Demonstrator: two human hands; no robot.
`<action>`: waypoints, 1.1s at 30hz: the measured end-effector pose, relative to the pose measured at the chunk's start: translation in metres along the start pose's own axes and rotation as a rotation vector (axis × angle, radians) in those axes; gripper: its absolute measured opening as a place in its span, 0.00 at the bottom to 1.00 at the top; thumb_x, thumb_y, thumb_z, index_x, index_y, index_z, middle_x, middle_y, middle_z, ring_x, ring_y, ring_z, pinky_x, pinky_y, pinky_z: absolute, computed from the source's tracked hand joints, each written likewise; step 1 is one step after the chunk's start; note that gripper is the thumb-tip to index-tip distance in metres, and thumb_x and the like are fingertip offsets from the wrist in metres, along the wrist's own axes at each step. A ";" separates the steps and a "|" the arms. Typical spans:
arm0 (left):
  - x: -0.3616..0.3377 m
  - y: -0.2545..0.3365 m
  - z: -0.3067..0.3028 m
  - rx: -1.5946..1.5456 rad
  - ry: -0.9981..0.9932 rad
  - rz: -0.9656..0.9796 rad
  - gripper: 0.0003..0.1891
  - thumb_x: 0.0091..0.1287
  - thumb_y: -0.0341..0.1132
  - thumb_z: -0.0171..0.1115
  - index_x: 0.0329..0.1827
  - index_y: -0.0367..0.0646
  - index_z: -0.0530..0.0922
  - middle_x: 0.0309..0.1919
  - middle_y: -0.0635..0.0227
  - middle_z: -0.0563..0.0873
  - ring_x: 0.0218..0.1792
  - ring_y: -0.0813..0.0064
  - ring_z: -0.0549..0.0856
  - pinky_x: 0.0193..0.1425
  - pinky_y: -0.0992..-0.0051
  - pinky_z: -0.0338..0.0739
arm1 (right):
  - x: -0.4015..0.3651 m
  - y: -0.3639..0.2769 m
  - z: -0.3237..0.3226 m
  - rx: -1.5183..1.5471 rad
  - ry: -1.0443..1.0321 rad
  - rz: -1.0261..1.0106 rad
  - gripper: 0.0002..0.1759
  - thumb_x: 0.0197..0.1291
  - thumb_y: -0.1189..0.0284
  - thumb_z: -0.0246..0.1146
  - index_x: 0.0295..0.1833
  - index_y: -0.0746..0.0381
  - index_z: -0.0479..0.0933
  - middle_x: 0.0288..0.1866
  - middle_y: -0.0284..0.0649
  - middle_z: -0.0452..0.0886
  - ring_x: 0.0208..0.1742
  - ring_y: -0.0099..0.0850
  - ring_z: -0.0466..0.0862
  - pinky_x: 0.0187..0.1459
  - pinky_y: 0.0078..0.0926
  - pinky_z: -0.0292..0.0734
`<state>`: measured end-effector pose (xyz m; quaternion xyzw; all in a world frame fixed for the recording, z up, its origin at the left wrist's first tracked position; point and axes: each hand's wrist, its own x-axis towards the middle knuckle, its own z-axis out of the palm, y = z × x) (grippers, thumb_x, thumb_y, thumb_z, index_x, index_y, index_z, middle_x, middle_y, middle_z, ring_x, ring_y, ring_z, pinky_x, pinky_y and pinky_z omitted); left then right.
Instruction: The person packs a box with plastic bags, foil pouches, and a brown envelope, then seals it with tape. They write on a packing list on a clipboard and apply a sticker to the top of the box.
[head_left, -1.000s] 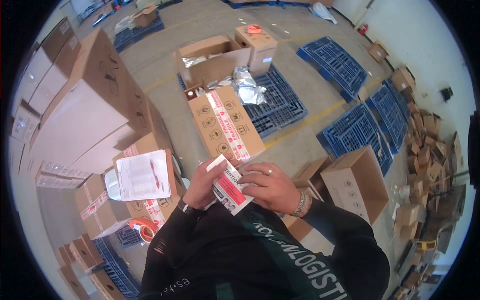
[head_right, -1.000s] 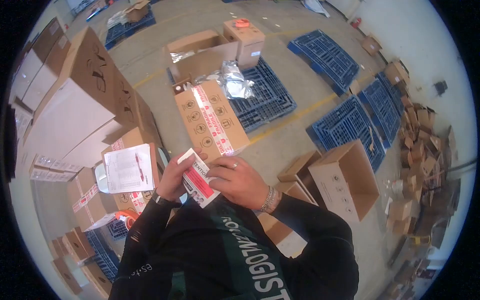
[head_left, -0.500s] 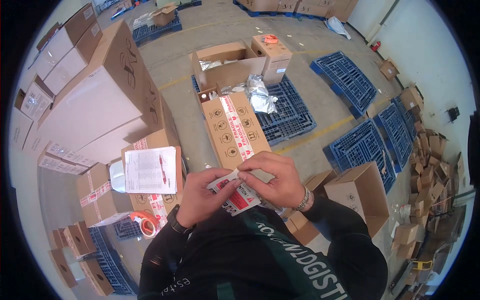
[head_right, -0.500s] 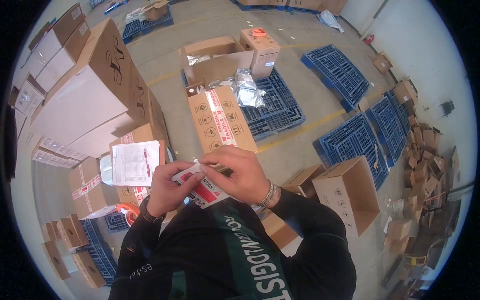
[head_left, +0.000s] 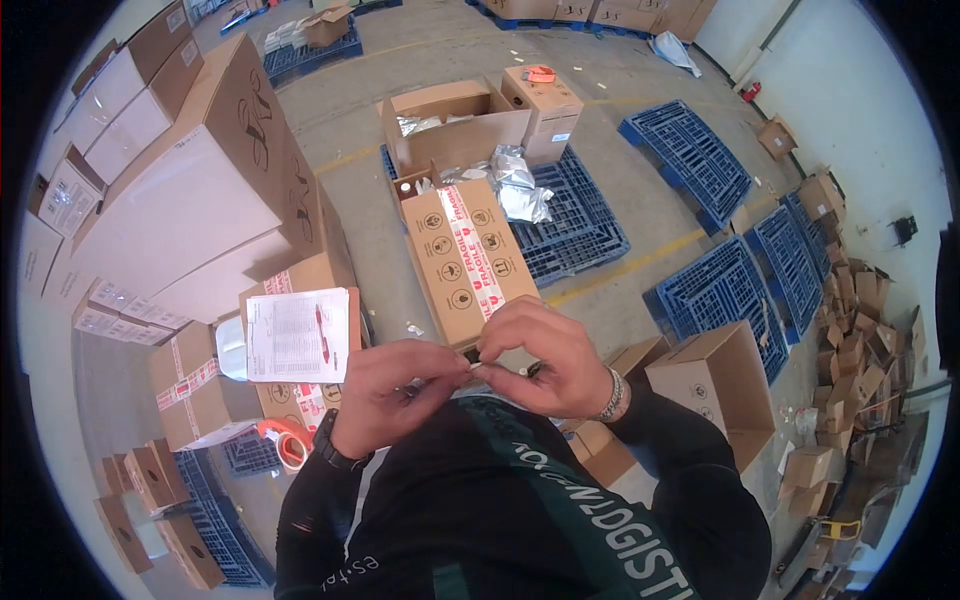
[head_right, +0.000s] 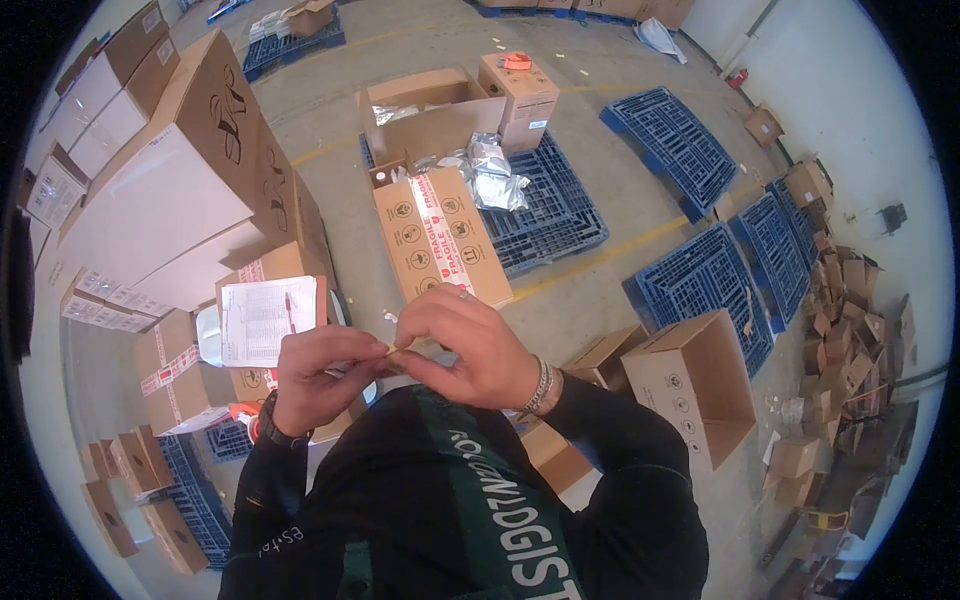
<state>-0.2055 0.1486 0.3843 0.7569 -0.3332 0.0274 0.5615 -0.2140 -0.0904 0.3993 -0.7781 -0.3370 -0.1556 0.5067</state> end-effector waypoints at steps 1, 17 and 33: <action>0.000 0.001 -0.002 0.020 -0.006 0.072 0.13 0.61 0.21 0.77 0.47 0.43 0.91 0.42 0.64 0.94 0.40 0.66 0.95 0.47 0.70 0.89 | 0.000 -0.001 -0.001 0.022 0.006 -0.030 0.13 0.58 0.80 0.76 0.42 0.61 0.78 0.39 0.41 0.85 0.41 0.42 0.86 0.44 0.35 0.81; 0.002 0.028 -0.016 0.319 -0.032 0.334 0.15 0.57 0.25 0.77 0.47 0.51 0.90 0.43 0.70 0.94 0.37 0.70 0.93 0.35 0.72 0.86 | 0.006 -0.016 -0.014 0.039 -0.086 -0.278 0.15 0.55 0.83 0.76 0.41 0.62 0.76 0.43 0.40 0.85 0.45 0.42 0.87 0.48 0.35 0.84; 0.001 0.051 -0.023 0.359 -0.071 0.354 0.15 0.59 0.27 0.75 0.50 0.49 0.91 0.43 0.66 0.93 0.40 0.68 0.93 0.37 0.72 0.88 | 0.003 -0.012 -0.005 0.043 0.019 -0.452 0.14 0.53 0.83 0.76 0.35 0.64 0.75 0.43 0.43 0.84 0.41 0.42 0.86 0.42 0.37 0.84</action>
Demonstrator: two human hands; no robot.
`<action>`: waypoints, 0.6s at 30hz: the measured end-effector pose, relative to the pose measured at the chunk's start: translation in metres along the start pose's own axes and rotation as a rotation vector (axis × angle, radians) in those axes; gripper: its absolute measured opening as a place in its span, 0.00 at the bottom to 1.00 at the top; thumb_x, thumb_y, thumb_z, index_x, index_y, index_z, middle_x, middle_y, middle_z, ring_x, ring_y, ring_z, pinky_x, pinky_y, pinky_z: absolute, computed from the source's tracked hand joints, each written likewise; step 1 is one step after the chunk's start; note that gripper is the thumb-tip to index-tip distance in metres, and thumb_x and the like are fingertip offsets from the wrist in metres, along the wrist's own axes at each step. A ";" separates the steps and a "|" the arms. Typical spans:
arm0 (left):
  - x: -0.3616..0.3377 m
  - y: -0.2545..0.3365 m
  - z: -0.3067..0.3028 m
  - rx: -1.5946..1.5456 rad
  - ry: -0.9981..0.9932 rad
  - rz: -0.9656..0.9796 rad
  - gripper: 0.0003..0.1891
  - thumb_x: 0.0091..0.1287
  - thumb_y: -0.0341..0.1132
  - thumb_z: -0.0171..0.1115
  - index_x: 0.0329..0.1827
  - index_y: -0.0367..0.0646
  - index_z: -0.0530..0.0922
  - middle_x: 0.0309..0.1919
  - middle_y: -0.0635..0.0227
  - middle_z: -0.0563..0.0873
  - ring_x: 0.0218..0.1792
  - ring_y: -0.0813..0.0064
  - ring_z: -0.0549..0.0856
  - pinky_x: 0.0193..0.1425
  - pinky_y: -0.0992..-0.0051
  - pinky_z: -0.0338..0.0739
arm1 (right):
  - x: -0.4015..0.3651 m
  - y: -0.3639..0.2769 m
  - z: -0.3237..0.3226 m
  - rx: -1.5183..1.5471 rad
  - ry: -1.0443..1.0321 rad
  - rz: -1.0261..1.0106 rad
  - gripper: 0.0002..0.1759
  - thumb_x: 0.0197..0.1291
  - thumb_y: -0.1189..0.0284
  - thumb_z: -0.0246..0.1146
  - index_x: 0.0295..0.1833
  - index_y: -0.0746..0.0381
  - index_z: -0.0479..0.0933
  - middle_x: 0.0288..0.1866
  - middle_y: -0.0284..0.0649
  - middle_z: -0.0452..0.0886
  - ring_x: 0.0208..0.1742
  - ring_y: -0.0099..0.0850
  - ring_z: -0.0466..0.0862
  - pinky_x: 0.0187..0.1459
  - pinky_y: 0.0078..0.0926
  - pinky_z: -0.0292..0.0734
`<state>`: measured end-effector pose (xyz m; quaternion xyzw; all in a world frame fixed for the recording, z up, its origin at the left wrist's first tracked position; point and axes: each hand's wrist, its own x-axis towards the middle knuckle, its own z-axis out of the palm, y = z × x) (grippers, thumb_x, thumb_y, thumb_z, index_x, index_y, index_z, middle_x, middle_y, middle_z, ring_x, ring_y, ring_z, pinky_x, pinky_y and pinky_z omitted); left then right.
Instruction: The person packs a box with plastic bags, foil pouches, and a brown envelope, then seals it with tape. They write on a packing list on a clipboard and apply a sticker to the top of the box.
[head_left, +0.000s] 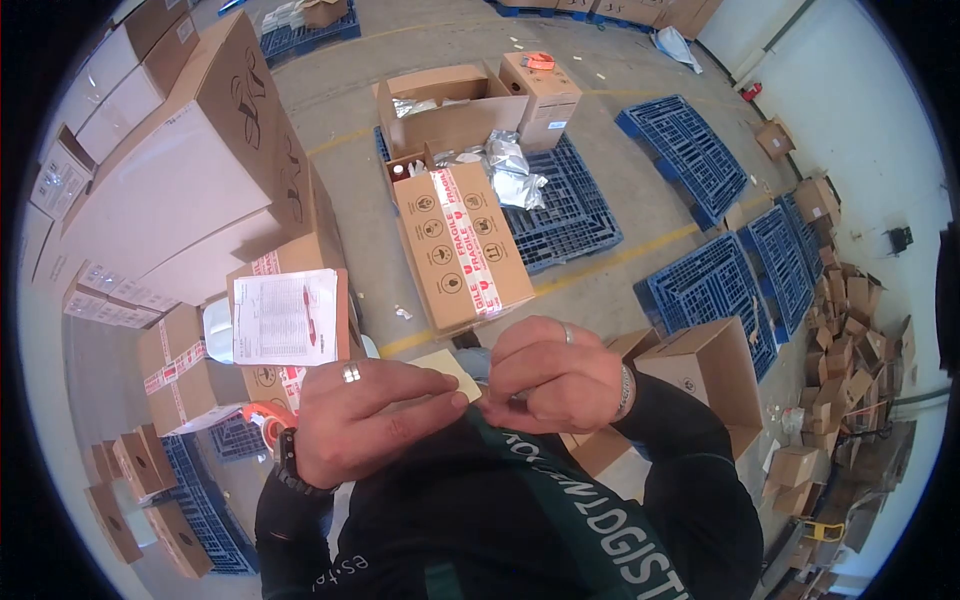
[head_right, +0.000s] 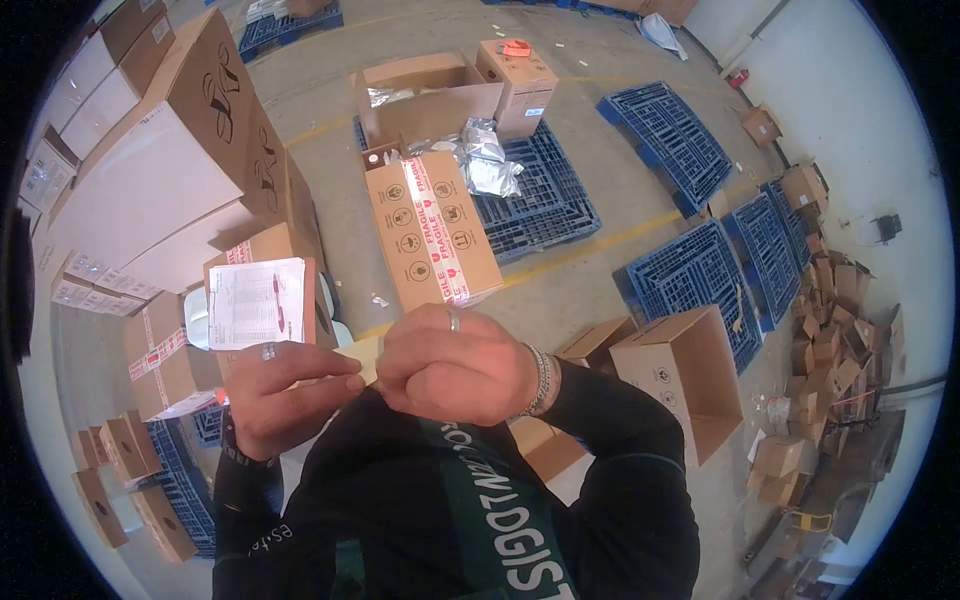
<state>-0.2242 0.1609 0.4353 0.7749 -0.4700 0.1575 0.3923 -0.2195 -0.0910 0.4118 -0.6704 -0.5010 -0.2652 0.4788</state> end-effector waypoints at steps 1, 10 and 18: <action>0.000 0.001 -0.001 0.005 -0.003 0.006 0.15 0.59 0.27 0.75 0.50 0.49 0.91 0.43 0.66 0.93 0.40 0.68 0.93 0.37 0.72 0.88 | 0.000 0.000 0.000 0.004 0.000 0.001 0.14 0.53 0.83 0.76 0.35 0.64 0.75 0.44 0.43 0.84 0.41 0.42 0.86 0.43 0.37 0.85; 0.003 0.005 -0.008 0.098 -0.033 0.051 0.15 0.59 0.29 0.74 0.50 0.50 0.91 0.44 0.68 0.93 0.41 0.69 0.93 0.36 0.73 0.87 | 0.002 0.001 -0.001 0.012 -0.010 -0.014 0.13 0.52 0.83 0.76 0.35 0.64 0.76 0.45 0.43 0.85 0.43 0.42 0.87 0.43 0.36 0.85; 0.005 0.005 -0.013 0.120 -0.058 0.059 0.15 0.59 0.29 0.74 0.50 0.49 0.91 0.45 0.68 0.93 0.41 0.69 0.93 0.37 0.73 0.88 | 0.004 0.003 0.000 -0.009 -0.027 -0.031 0.12 0.51 0.81 0.76 0.36 0.64 0.78 0.45 0.43 0.85 0.43 0.42 0.87 0.43 0.36 0.85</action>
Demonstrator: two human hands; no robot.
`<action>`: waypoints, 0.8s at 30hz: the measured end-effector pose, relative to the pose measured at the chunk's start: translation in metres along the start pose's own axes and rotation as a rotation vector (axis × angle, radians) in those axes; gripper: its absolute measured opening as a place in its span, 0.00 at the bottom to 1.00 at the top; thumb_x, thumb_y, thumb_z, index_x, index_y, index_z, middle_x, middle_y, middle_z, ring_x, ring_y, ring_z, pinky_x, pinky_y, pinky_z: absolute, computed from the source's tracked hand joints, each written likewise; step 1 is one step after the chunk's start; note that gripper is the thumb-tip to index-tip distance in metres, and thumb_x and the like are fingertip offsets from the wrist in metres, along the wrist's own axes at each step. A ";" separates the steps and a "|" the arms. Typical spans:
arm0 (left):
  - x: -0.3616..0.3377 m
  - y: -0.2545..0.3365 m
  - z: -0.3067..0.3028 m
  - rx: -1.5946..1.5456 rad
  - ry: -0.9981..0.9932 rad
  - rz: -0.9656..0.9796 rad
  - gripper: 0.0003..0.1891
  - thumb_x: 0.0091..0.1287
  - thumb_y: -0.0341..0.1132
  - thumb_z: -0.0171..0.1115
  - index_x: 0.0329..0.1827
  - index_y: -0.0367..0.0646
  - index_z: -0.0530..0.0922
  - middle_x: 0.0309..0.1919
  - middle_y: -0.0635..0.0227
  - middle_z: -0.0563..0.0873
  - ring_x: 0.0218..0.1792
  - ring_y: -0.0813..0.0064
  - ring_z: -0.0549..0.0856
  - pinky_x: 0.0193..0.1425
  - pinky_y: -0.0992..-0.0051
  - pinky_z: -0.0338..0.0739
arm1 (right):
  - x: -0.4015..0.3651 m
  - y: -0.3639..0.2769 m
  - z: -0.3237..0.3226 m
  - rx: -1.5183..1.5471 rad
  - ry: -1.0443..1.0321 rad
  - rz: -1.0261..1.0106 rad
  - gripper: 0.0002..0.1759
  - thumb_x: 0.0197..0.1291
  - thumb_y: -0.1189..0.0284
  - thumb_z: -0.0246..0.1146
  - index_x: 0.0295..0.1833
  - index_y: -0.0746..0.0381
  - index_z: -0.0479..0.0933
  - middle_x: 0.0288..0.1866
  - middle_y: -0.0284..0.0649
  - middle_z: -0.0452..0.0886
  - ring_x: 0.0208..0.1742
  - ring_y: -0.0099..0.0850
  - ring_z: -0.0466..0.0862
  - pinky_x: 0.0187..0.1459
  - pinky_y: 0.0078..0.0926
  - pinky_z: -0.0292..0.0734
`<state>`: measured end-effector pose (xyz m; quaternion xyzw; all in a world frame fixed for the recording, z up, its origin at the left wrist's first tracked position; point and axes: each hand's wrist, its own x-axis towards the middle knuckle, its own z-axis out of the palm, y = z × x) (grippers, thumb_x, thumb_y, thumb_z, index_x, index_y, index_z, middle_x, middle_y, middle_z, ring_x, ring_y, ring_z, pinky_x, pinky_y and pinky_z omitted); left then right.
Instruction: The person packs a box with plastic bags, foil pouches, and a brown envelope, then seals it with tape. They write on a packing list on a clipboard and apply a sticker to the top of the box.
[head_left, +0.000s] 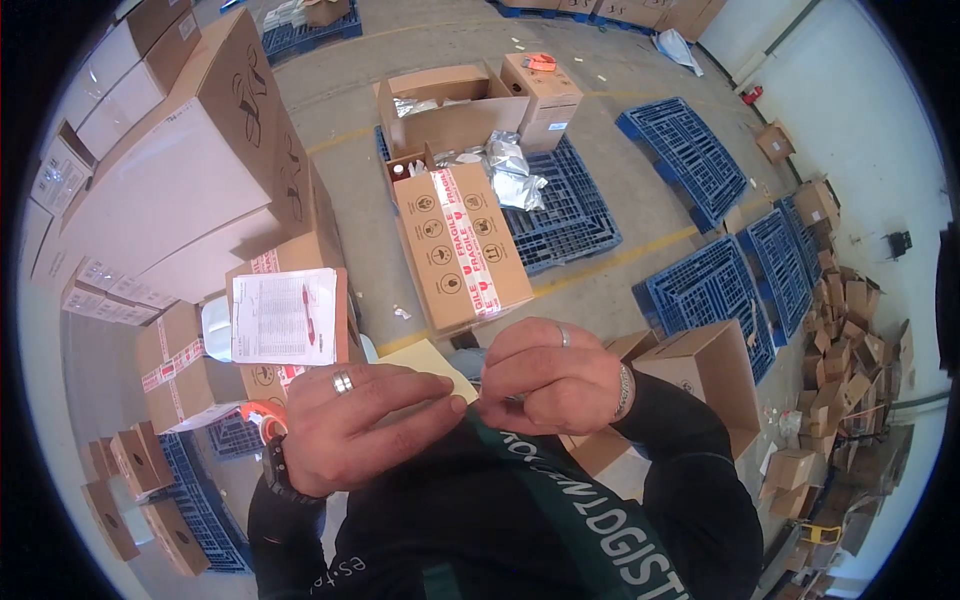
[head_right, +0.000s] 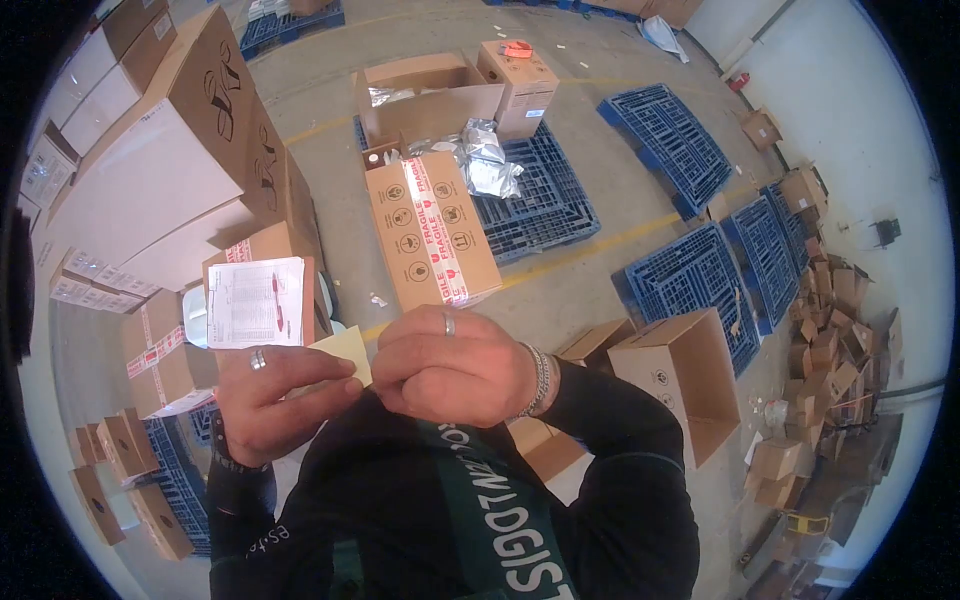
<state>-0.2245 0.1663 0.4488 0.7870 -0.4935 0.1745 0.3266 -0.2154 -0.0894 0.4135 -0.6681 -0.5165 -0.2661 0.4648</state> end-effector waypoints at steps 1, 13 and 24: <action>0.000 0.000 0.000 0.001 -0.004 -0.001 0.16 0.59 0.29 0.74 0.51 0.49 0.91 0.45 0.67 0.93 0.41 0.69 0.93 0.37 0.73 0.88 | 0.000 0.000 0.000 -0.005 0.001 0.000 0.12 0.51 0.81 0.76 0.36 0.64 0.78 0.44 0.43 0.85 0.43 0.42 0.87 0.42 0.35 0.85; -0.004 -0.002 0.009 -0.319 0.037 -0.195 0.18 0.67 0.33 0.74 0.59 0.42 0.87 0.46 0.62 0.92 0.41 0.64 0.93 0.42 0.71 0.87 | 0.004 0.005 0.002 -0.119 -0.027 0.008 0.14 0.50 0.81 0.77 0.33 0.64 0.76 0.41 0.42 0.86 0.41 0.40 0.88 0.39 0.34 0.85; -0.007 -0.047 0.086 -0.677 0.067 -0.463 0.14 0.70 0.25 0.72 0.57 0.41 0.87 0.45 0.64 0.87 0.46 0.72 0.88 0.47 0.74 0.83 | -0.032 0.033 -0.005 -0.053 -0.005 0.409 0.10 0.53 0.82 0.75 0.39 0.63 0.81 0.39 0.40 0.86 0.38 0.38 0.88 0.39 0.31 0.84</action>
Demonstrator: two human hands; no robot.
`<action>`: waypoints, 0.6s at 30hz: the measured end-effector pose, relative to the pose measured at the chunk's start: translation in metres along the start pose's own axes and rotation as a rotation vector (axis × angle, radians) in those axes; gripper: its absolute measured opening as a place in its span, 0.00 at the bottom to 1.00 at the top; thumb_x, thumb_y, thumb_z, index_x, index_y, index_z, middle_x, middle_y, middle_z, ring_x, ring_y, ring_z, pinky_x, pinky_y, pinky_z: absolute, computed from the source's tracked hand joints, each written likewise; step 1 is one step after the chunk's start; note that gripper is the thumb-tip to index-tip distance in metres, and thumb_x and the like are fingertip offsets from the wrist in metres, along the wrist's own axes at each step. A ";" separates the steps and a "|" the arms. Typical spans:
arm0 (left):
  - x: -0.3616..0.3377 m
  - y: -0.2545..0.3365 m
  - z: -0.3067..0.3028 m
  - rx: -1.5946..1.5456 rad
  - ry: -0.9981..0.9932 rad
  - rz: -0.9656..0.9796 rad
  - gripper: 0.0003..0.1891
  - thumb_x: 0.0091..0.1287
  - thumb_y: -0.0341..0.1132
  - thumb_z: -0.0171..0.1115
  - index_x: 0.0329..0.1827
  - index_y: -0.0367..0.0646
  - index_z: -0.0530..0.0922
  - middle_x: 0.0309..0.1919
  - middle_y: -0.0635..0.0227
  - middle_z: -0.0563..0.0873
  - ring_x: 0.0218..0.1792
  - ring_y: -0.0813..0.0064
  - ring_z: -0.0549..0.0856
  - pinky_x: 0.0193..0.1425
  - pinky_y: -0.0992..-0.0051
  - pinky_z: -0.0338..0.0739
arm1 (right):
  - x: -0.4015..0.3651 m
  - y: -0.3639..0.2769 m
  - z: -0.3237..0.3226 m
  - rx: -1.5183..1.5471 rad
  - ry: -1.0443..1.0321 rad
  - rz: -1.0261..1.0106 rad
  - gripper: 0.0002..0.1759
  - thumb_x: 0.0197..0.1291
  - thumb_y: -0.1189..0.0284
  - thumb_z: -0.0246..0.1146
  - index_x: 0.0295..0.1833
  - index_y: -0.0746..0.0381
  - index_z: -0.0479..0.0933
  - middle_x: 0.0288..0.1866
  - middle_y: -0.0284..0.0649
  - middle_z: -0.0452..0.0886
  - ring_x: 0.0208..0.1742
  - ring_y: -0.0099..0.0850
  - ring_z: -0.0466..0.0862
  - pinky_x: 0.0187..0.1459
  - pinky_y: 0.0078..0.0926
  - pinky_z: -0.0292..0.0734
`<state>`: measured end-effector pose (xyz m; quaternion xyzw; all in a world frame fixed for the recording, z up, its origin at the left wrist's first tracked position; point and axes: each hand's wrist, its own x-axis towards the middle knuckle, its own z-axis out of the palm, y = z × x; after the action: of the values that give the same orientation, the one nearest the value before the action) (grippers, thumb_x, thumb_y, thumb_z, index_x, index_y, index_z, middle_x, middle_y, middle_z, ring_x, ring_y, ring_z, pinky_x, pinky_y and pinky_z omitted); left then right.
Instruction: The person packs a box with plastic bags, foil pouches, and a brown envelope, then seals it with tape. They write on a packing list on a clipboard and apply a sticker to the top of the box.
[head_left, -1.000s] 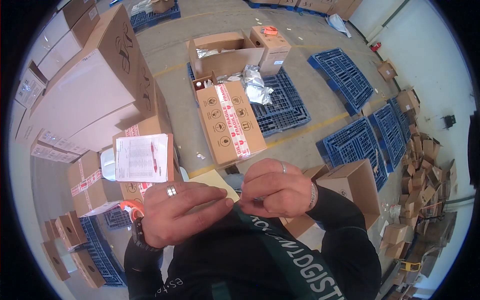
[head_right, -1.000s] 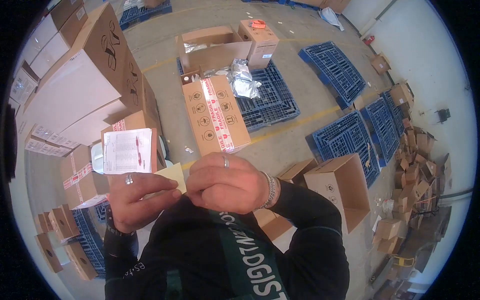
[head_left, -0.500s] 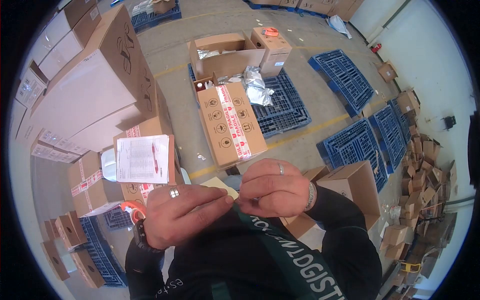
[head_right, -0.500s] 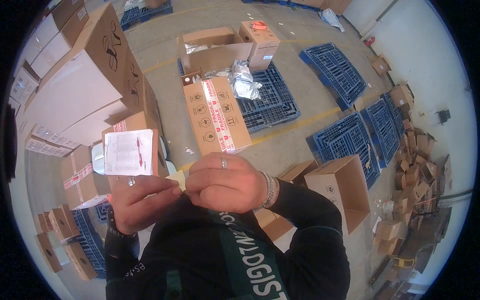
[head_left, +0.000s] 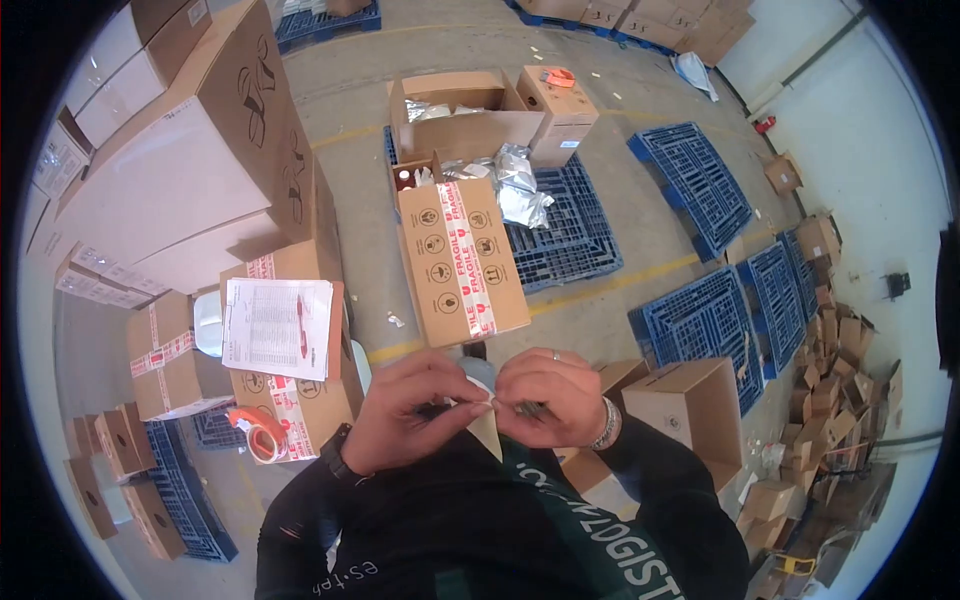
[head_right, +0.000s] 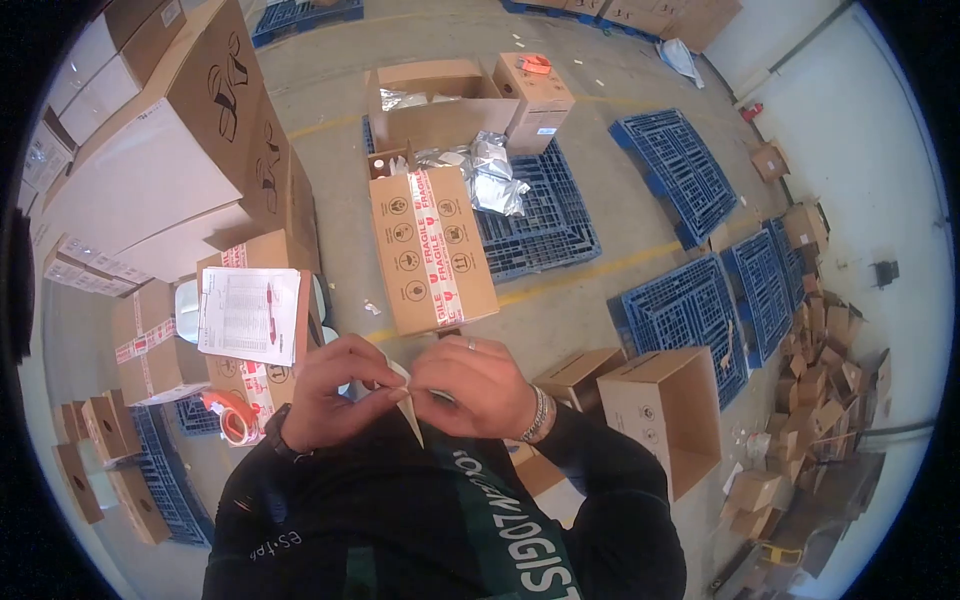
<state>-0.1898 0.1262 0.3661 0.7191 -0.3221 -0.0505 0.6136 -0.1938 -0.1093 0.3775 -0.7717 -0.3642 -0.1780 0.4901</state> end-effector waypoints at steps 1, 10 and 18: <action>0.005 -0.009 0.004 0.006 0.057 0.004 0.12 0.71 0.25 0.71 0.56 0.41 0.86 0.46 0.63 0.87 0.48 0.71 0.89 0.49 0.73 0.83 | 0.002 0.006 -0.004 0.006 -0.021 0.077 0.10 0.54 0.82 0.75 0.41 0.63 0.83 0.39 0.40 0.86 0.38 0.38 0.87 0.40 0.30 0.84; 0.058 -0.130 0.053 -0.694 0.461 -0.563 0.02 0.82 0.27 0.58 0.52 0.40 0.76 0.53 0.64 0.87 0.62 0.73 0.84 0.65 0.69 0.79 | 0.015 0.194 -0.043 0.358 -0.241 0.551 0.07 0.66 0.76 0.71 0.49 0.62 0.86 0.36 0.34 0.85 0.34 0.26 0.83 0.39 0.23 0.78; -0.002 -0.304 0.079 -0.282 1.064 -1.009 0.05 0.80 0.33 0.60 0.53 0.44 0.78 0.39 0.72 0.84 0.40 0.74 0.85 0.50 0.73 0.81 | -0.023 0.473 0.003 0.397 -0.545 1.034 0.16 0.67 0.67 0.73 0.53 0.66 0.85 0.34 0.38 0.86 0.35 0.24 0.85 0.41 0.26 0.81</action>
<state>-0.1066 0.0723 0.0682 0.6216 0.3971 -0.0121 0.6751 0.1389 -0.2360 0.0659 -0.7601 -0.0811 0.3574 0.5365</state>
